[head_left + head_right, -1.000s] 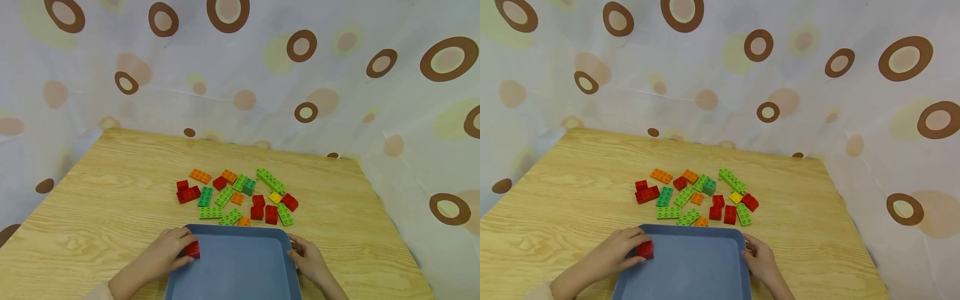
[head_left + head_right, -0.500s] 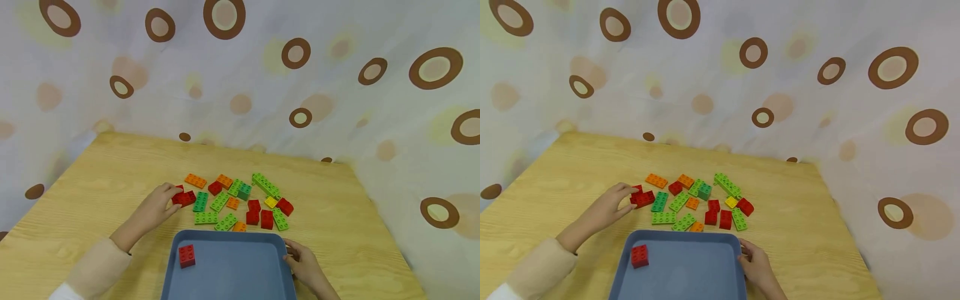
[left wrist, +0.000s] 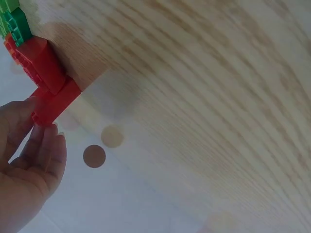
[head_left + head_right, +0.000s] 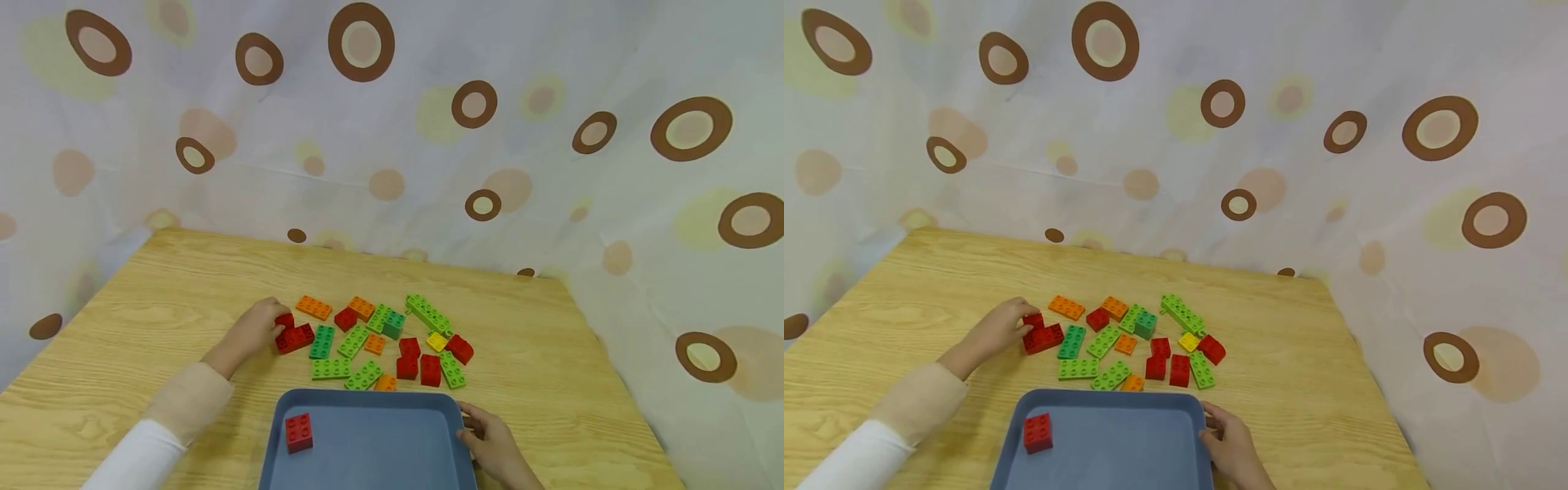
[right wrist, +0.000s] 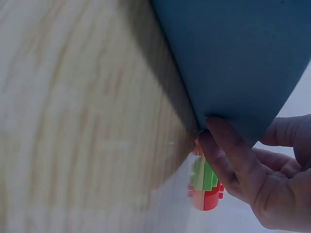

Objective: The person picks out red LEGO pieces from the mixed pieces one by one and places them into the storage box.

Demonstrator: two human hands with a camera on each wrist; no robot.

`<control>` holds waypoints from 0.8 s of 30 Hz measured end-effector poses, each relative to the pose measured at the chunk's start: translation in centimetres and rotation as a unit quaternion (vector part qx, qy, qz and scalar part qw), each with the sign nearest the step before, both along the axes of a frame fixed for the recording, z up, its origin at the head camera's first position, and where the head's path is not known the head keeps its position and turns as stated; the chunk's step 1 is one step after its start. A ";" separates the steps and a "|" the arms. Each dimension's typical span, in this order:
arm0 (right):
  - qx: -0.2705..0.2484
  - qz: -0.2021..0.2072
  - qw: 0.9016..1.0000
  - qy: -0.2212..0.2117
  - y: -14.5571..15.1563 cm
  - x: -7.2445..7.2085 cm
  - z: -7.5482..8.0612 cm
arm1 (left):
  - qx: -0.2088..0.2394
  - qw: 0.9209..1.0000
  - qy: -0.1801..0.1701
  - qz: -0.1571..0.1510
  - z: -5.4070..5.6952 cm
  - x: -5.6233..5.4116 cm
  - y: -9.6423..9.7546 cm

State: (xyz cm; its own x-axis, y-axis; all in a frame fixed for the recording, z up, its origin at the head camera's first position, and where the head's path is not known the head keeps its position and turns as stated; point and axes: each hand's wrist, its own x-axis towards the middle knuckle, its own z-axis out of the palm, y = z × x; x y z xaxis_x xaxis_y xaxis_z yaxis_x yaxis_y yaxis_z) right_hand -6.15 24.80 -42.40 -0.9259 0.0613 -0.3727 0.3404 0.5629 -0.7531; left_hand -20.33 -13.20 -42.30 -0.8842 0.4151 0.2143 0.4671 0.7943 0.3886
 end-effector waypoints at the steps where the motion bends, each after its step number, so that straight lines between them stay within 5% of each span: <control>1: -0.001 0.000 1.000 0.002 0.0 0.0 0.0 | 0.007 1.000 0.000 0.003 -0.1 0.0 0.0; 9: -0.006 -0.006 1.000 0.012 0.0 0.0 0.3 | 0.056 0.998 -0.001 0.023 -0.5 0.0 -0.2; 16: 0.004 -0.005 1.000 0.018 0.0 0.1 0.3 | 0.089 0.995 0.041 0.021 1.4 1.0 0.2; 24: -0.001 -0.002 1.000 0.020 -0.1 0.4 0.0 | 0.113 0.986 0.100 -0.076 3.7 3.8 3.3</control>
